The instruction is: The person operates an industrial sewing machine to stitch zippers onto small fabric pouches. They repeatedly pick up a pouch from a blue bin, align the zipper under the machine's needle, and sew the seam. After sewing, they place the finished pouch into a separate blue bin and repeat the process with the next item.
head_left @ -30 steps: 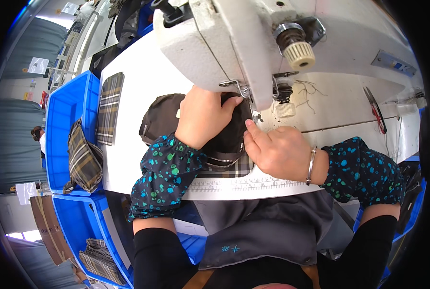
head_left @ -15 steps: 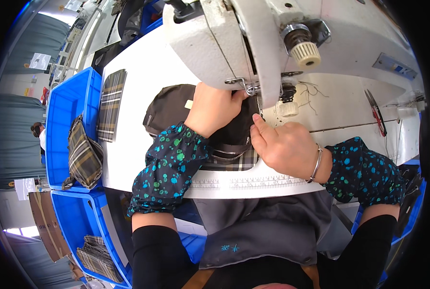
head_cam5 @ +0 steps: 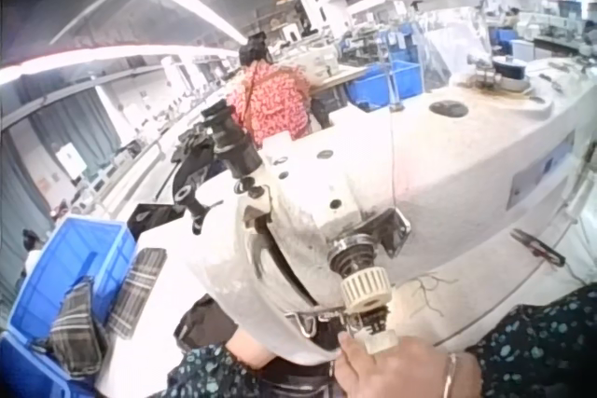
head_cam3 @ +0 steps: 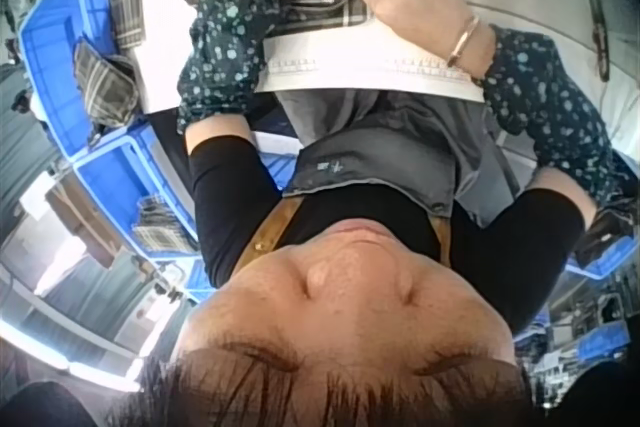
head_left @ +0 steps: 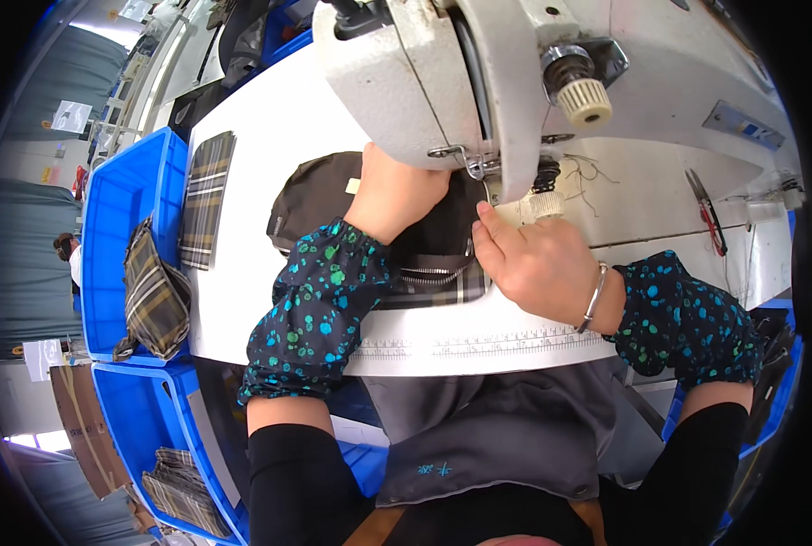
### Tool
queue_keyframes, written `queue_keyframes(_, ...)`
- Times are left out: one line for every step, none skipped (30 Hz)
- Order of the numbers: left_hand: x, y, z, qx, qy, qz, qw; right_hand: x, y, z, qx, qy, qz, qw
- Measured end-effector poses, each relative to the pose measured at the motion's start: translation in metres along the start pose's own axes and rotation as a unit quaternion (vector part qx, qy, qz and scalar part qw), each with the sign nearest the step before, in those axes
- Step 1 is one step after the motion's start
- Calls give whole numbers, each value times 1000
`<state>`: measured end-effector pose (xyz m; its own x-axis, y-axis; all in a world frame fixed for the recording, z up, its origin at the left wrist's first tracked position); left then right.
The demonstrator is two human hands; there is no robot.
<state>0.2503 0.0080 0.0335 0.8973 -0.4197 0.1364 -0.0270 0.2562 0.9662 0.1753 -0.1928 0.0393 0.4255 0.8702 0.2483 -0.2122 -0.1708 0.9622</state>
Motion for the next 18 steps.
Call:
queue_keyframes(0, 0, -1, 11, 6, 1, 1000, 0, -1, 1, 8, -1, 3, 1000)
queue_keyframes(-3, 0, -1, 25, 26, 2, 999, 1, -1, 2, 15, -2, 6, 1000)
queue_keyframes(-7, 6, 3, 53, 33, 18, 998, 2, 0, 3, 22, -3, 9, 1000)
queue_keyframes(-11, 13, 10, 80, 42, 32, 995, 1, 0, 4, 27, 0, 12, 1000)
queue_keyframes(-20, 24, 19, 122, 40, 60, 990, 1, 0, 5, 33, 4, 15, 999)
queue_keyframes(-26, 34, 31, 108, 40, 56, 992, 0, -1, 6, 39, 5, 16, 999)
queue_keyframes(-33, 45, 42, 94, 40, 52, 993, 0, 0, 7, 54, 4, 25, 998)
queue_keyframes(-39, 56, 53, 34, 10, -17, 999, 1, 2, 7, 70, 3, 36, 997)
queue_keyframes(-47, 61, 60, -26, -20, -88, 996, 2, 3, 7, 87, 1, 45, 995)
queue_keyframes(-56, 59, 67, -67, -33, -133, 988, 1, 3, 7, 86, -3, 44, 995)
queue_keyframes(-63, 56, 73, -107, -46, -178, 977, 1, 4, 7, 85, -6, 43, 995)
queue_keyframes(-70, 51, 75, -74, -28, -184, 980, 2, 3, 7, 86, -5, 42, 995)
queue_keyframes(-73, 46, 75, -63, -23, -181, 981, 1, 3, 6, 70, -5, 35, 997)
queue_keyframes(-75, 42, 76, -52, -18, -179, 982, -1, 3, 3, 53, -6, 28, 998)
queue_keyframes(-75, 41, 77, -39, -13, -175, 984, -2, 5, 0, 36, -6, 23, 999)
queue_keyframes(-76, 42, 78, -24, -17, -164, 986, -7, 9, -5, 23, 1, 24, 999)
queue_keyframes(-76, 43, 79, -8, -20, -153, 988, -14, 14, -11, 10, 8, 25, 1000)
queue_keyframes(-77, 43, 80, 6, -24, -142, 990, -19, 18, -17, -3, 15, 25, 1000)
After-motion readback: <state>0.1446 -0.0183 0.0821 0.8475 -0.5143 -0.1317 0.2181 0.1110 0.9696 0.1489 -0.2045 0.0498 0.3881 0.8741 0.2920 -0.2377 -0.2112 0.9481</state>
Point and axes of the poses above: each hand's wrist, its own x-axis towards the middle knuckle, its own y-axis out of the back of the hand, z = x × y, the point moved 3 cm from there along x, towards the middle knuckle, and after that the axes turned 14 degrees about -z, right-handed, at the moved point
